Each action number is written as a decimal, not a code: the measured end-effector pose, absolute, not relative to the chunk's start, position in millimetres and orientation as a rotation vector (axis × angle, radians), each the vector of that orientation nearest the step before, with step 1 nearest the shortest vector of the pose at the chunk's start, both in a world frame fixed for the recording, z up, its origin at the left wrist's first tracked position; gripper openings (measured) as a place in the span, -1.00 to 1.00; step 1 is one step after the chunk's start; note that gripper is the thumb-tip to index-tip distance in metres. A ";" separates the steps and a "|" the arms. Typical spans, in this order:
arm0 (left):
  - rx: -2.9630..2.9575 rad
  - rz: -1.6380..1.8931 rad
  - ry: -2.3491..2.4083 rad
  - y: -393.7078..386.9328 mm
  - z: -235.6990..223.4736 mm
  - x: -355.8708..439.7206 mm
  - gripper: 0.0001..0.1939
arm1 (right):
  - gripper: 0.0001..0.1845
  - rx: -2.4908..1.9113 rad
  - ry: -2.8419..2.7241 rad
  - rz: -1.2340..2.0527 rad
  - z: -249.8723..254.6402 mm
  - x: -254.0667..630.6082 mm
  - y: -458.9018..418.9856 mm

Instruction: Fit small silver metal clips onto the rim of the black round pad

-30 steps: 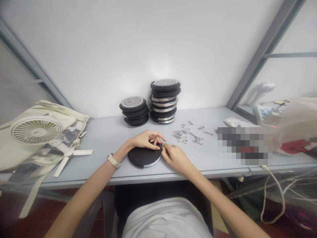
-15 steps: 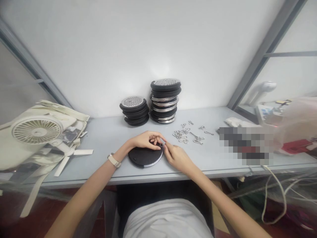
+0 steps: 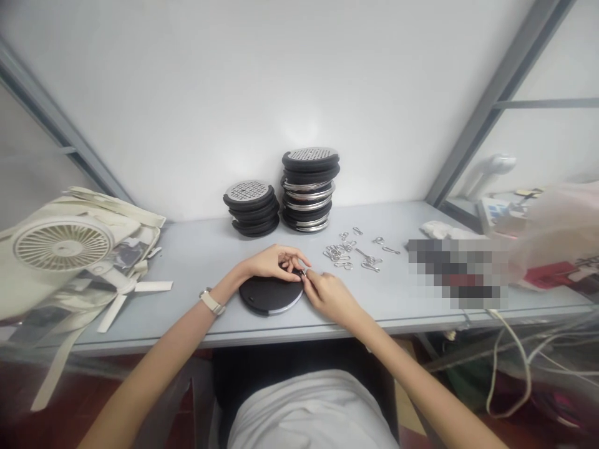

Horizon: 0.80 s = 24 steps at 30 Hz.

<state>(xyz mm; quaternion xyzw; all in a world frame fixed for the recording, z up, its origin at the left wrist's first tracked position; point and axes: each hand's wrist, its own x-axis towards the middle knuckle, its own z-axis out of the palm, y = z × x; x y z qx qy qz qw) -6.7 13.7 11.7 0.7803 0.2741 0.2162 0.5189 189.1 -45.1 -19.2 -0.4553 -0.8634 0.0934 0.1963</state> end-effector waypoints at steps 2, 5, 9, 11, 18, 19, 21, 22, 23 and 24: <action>1.867 0.523 0.659 13.5 11.6 -6.8 -0.49 | -0.69 -1.275 -2.418 0.274 -19.5 189.7 -45.0; 1.874 0.535 0.670 13.9 10.8 -7.0 -0.49 | -0.68 -1.250 -2.399 0.353 -19.5 190.7 -44.6; 1.863 0.525 0.674 14.0 10.4 -7.1 -0.49 | -0.68 -1.218 -2.365 0.420 -19.0 191.5 -44.5; 1.856 0.527 0.674 13.4 11.2 -7.0 -0.49 | -0.67 -1.208 -2.350 0.447 -18.8 191.6 -44.7; 1.865 0.523 0.697 11.8 14.1 -5.9 -0.52 | -0.61 -1.180 -2.276 0.549 -17.4 192.5 -46.1; 1.869 0.520 0.696 11.9 14.1 -5.8 -0.52 | -0.60 -1.181 -2.265 0.564 -17.2 192.6 -46.2; 1.884 0.513 0.690 12.2 14.2 -5.7 -0.53 | -0.60 -1.186 -2.264 0.572 -16.7 192.3 -46.2; 1.894 0.511 0.687 12.4 14.4 -5.7 -0.53 | -0.61 -1.191 -2.271 0.562 -16.6 192.1 -46.2; 1.905 0.509 0.685 12.4 14.6 -5.7 -0.53 | -0.62 -1.197 -2.281 0.548 -16.4 191.7 -46.2; 1.912 0.508 0.686 12.3 14.9 -5.8 -0.53 | -0.63 -1.206 -2.289 0.534 -16.3 191.2 -46.3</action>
